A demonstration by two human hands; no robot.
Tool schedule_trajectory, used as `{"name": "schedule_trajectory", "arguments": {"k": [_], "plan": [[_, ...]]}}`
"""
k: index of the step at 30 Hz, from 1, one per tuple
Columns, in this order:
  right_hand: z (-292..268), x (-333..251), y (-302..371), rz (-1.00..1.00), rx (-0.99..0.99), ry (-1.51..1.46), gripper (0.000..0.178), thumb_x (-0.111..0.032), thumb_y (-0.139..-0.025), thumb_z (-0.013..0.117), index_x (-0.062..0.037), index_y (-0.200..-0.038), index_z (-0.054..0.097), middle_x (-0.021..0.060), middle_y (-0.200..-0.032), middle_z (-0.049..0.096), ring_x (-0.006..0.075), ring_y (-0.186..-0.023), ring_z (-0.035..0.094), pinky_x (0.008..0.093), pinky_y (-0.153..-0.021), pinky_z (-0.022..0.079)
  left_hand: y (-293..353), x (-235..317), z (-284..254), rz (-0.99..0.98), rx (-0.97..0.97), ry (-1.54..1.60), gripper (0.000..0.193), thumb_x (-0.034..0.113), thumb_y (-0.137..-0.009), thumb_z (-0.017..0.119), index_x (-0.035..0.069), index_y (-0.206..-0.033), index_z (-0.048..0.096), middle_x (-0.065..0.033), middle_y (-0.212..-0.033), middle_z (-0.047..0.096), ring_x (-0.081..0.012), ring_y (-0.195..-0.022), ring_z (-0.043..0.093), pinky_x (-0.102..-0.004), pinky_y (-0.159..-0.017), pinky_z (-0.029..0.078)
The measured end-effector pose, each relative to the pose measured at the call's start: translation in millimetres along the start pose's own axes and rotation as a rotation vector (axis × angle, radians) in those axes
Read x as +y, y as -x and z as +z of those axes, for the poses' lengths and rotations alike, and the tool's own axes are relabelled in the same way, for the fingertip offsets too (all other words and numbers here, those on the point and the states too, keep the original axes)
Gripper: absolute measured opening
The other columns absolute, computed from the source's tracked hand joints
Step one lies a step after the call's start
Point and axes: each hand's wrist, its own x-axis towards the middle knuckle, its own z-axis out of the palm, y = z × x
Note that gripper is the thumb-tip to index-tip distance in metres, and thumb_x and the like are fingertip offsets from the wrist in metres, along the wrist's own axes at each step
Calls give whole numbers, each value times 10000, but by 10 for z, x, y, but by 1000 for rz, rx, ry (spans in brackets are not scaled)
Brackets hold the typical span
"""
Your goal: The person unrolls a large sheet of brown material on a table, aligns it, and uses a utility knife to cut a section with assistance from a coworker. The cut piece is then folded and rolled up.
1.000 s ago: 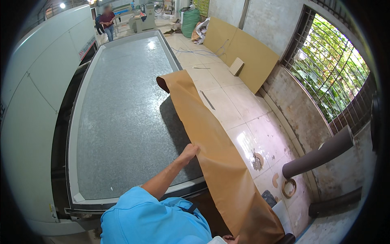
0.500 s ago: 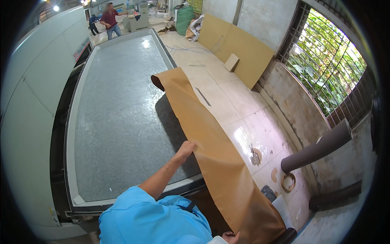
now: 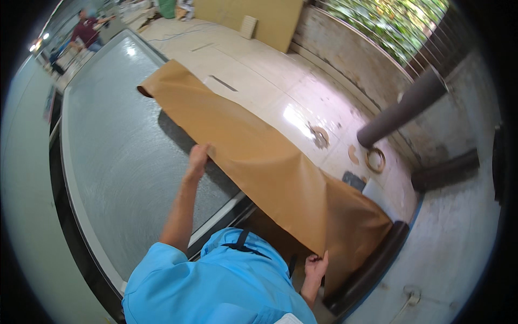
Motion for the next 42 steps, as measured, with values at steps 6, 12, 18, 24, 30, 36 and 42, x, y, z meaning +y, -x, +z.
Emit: {"name": "schedule_trajectory", "arguments": {"k": [6,12,18,24,30,36,42], "plan": [[86,9,74,-17,39,-57,184,-317,-937,560,-144,-874,561,-24,-669,505,111,-561,478,256,-504,398,-284,260,-182,-87,-44,-23,260,269,-913,539,66,-1061,608,-9,-946,646,-144,-817,618,-295,-685,492],[135,10,134,-55,98,-79,173,-307,-933,570,-147,-872,546,-25,-658,487,115,-568,484,255,-506,397,-574,509,-269,-50,-51,72,324,210,-922,522,22,-1186,520,-77,-1127,602,-207,-995,612,-354,-795,524],[120,-14,89,-17,18,-90,228,-344,-950,532,-132,-868,549,-24,-660,483,111,-564,461,251,-511,386,-944,511,-470,-93,-3,165,301,174,-913,499,34,-1178,523,-77,-1120,609,-230,-998,610,-390,-859,514],[59,-33,45,-3,28,-57,246,-357,-934,557,-118,-875,559,-16,-663,489,115,-565,467,252,-504,386,-1007,496,-640,-143,155,135,305,211,-922,465,68,-1188,509,-82,-1109,617,-249,-978,617,-441,-810,531],[52,-68,33,24,50,-26,278,-377,-919,575,-108,-850,560,-9,-639,485,115,-547,470,244,-495,387,-915,629,-653,-134,281,59,283,250,-926,464,102,-1160,526,-76,-1015,640,-217,-821,649,-381,-684,546],[75,-102,42,14,67,-13,315,-398,-905,591,-102,-806,550,0,-622,478,119,-529,460,242,-487,389,-851,680,-728,-173,298,81,216,262,-911,495,118,-1060,555,-34,-878,643,-165,-699,621,-317,-618,515],[74,-118,34,21,78,-14,336,-414,-891,606,-95,-801,547,16,-619,461,126,-535,446,241,-486,389,-903,662,-863,-130,295,89,221,277,-902,508,112,-1040,561,-36,-877,642,-160,-705,621,-322,-618,516]]}}
